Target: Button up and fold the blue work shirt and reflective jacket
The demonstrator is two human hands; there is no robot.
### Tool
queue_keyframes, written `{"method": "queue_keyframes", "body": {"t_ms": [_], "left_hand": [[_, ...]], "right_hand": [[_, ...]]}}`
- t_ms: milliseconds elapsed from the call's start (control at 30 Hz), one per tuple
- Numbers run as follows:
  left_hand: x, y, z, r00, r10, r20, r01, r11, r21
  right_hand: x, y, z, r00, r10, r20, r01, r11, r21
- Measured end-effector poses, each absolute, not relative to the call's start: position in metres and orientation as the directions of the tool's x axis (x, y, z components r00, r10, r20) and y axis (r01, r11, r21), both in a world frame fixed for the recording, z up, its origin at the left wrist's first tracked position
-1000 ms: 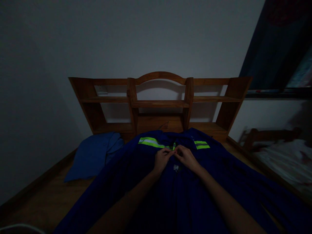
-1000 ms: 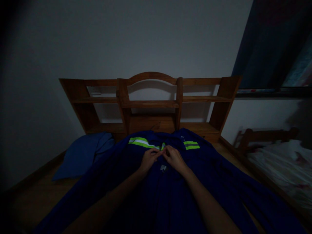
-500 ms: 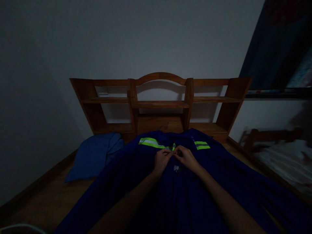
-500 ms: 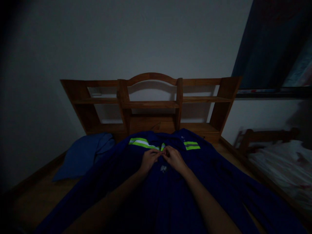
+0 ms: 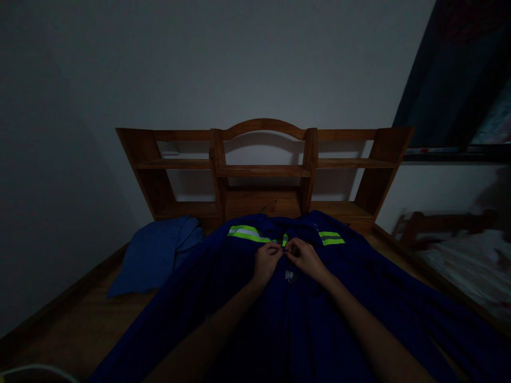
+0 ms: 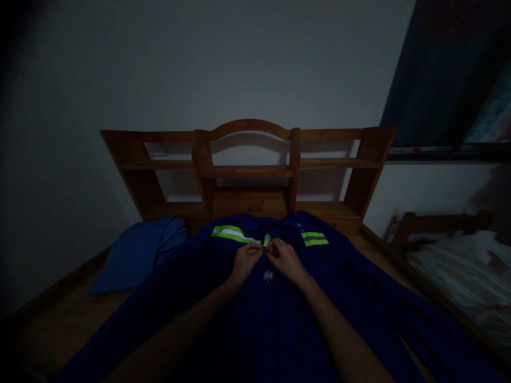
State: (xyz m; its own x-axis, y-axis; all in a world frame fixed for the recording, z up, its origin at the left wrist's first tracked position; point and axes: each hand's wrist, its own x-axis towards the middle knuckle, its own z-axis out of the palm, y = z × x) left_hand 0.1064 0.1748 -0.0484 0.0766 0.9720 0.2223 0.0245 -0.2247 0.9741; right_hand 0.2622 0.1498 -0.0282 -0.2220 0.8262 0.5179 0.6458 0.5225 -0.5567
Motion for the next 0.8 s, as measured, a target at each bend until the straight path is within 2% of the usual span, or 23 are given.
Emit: {"method": "queue_keyframes", "body": {"t_ms": [800], "left_hand": [[0.1089, 0.1799, -0.0551, 0.084, 0.976, 0.198, -0.062, -0.194, 0.979]], "right_hand": [[0.2603, 0.1456, -0.0224, -0.227, 0.824, 0.520, 0.647, 0.526, -0.551]]}}
